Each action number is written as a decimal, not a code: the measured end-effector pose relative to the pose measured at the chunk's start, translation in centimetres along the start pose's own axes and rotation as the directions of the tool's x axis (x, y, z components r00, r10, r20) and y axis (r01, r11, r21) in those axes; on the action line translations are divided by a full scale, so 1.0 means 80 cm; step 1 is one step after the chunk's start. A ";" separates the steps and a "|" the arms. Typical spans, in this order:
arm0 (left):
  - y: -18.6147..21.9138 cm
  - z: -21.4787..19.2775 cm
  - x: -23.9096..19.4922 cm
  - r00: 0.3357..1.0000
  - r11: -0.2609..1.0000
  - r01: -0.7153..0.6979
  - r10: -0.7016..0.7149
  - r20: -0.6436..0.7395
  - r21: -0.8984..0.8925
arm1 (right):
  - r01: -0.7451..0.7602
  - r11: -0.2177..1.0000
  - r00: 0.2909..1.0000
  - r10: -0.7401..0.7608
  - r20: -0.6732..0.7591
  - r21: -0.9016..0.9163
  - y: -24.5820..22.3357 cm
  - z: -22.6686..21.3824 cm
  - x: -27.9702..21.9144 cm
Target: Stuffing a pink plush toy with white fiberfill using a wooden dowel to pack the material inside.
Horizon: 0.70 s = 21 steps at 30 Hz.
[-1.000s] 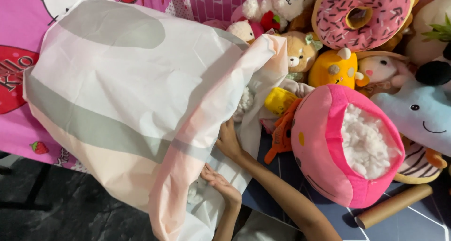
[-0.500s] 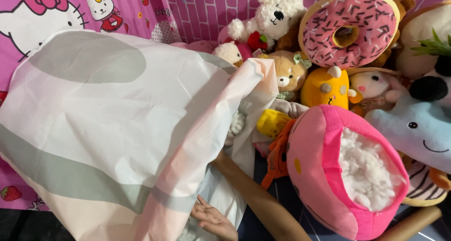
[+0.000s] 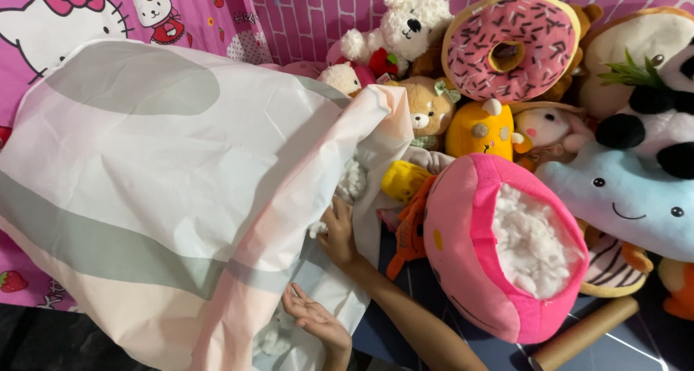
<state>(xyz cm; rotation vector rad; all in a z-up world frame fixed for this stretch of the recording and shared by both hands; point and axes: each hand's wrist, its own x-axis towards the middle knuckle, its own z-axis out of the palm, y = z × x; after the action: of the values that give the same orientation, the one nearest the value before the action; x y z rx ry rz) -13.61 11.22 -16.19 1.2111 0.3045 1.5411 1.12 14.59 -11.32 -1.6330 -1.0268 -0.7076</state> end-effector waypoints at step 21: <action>0.113 0.049 0.039 0.906 0.943 0.117 -0.230 0.354 0.311 | -0.310 0.896 0.949 0.271 0.162 0.317 -0.040 -0.131 -0.054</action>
<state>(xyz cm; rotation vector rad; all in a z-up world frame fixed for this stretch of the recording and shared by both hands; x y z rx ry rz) -15.33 9.00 -6.29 1.6365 0.3691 1.0940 -3.30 3.68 -10.45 -1.4899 -0.8997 -0.2214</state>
